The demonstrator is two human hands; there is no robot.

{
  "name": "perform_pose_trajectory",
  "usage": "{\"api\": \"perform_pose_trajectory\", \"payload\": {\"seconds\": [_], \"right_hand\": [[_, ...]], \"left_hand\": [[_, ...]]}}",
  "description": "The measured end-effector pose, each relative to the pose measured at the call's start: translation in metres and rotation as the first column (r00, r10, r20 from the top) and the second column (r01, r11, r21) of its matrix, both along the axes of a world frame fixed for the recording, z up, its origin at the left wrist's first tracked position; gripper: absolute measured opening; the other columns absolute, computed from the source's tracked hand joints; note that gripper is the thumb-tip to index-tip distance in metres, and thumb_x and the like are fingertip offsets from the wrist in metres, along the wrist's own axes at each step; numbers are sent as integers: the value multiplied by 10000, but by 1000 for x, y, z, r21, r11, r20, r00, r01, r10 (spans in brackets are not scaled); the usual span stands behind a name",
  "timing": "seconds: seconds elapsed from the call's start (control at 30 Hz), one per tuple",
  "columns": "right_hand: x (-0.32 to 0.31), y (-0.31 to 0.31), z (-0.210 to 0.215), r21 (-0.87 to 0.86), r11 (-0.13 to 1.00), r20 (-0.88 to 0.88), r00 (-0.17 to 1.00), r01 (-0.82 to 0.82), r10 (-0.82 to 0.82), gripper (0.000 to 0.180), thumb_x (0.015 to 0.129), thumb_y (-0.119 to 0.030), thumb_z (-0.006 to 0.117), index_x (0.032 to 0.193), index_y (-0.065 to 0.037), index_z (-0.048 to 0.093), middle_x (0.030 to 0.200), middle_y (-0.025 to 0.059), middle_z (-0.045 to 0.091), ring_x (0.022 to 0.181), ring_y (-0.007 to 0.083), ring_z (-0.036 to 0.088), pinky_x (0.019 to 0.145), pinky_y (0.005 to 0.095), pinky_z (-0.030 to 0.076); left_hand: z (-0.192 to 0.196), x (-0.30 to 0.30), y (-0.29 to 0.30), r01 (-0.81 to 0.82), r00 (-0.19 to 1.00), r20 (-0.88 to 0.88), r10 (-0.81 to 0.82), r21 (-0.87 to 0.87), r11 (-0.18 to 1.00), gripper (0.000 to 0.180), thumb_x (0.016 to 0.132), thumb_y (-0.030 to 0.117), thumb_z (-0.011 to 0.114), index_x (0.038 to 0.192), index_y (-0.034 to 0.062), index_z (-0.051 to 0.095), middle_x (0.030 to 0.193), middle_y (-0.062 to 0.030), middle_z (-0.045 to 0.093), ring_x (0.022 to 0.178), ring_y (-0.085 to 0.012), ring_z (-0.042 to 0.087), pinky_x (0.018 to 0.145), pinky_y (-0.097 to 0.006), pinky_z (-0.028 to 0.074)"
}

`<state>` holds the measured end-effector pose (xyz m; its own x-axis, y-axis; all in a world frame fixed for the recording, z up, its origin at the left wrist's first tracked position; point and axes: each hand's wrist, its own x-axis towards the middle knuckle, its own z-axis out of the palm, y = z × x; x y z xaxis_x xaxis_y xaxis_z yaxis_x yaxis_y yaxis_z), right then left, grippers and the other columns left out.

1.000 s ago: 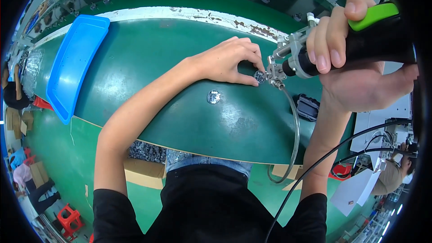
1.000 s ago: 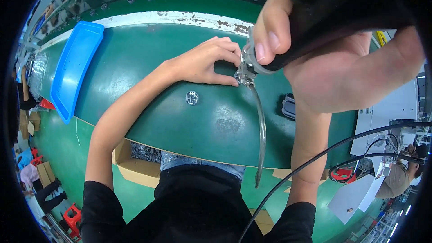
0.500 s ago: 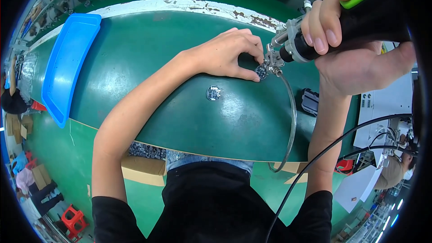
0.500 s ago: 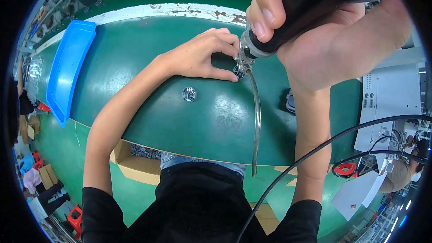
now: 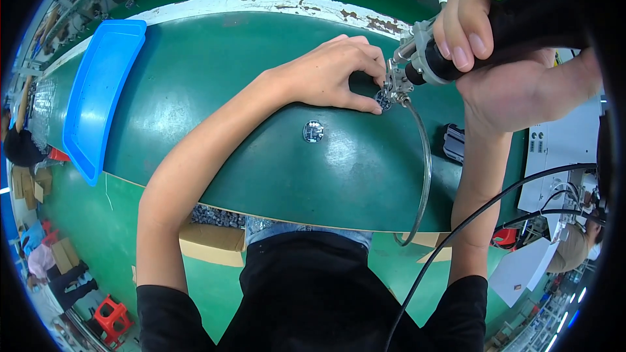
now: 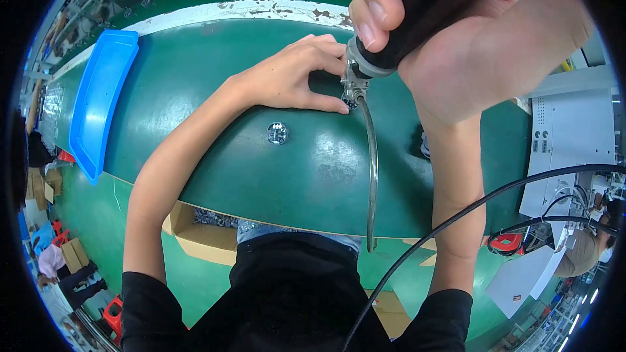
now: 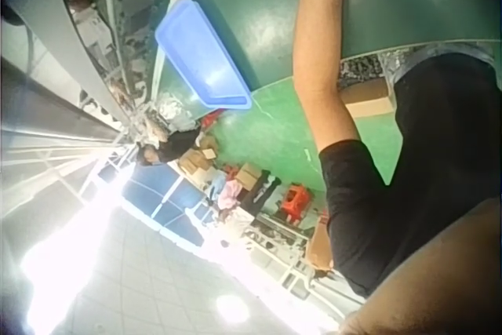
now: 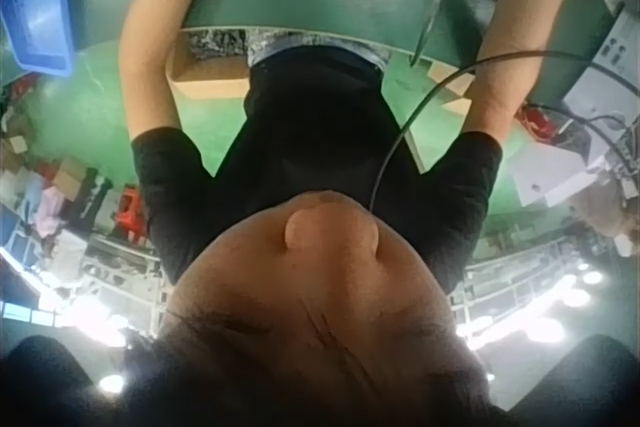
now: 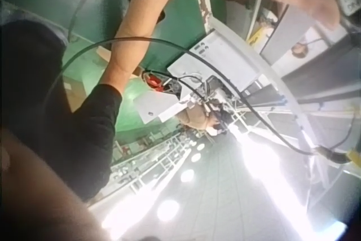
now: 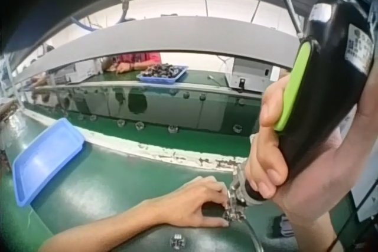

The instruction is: The person assembles small electronic components using an electric screwdriver on a factory production line.

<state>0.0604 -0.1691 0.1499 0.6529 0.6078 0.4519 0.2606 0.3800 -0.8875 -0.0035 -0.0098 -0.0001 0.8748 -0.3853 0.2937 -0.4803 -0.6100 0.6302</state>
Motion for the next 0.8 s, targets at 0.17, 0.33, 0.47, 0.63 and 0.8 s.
{"api": "perform_pose_trajectory", "payload": {"seconds": [0.17,0.33,0.47,0.63,0.8], "right_hand": [[-1,8,2,32,999,-24,1000,18,-17,851,923,-874,327,866,-47,515,484,15,430,355,128,412,373,252,385],[-2,13,2,59,997,-44,998,41,-39,847,932,-866,326,830,-47,516,451,9,417,323,122,395,346,245,373],[-3,12,-7,10,996,-20,996,92,-91,997,837,-976,235,813,-26,536,448,19,429,317,145,412,340,258,390],[-6,1,4,379,891,-37,959,-248,282,1052,813,-996,175,829,-9,539,445,36,428,310,151,395,330,265,385],[-15,-2,7,255,960,-22,992,-116,125,1059,808,-999,169,830,-6,538,444,36,427,310,150,390,328,265,382]], "left_hand": [[-2,1,0,3,1000,15,-3,3,1000,352,825,287,828,1071,50,741,1176,-21,651,1061,-254,541,1043,-401,396],[3,-1,-1,-26,1000,6,25,33,999,380,818,322,832,1046,33,739,1167,-47,664,1058,-258,553,1041,-404,403],[-2,1,-2,-30,995,95,29,0,1000,376,792,370,851,946,55,714,1028,-36,668,1054,-248,579,992,-389,432],[2,1,0,-4,998,61,5,-16,1000,364,795,267,852,993,40,648,994,-61,612,996,-271,541,965,-405,441],[6,-1,0,-39,998,48,40,-33,999,376,766,217,871,918,51,570,933,-62,568,969,-275,528,894,-394,462]]}}
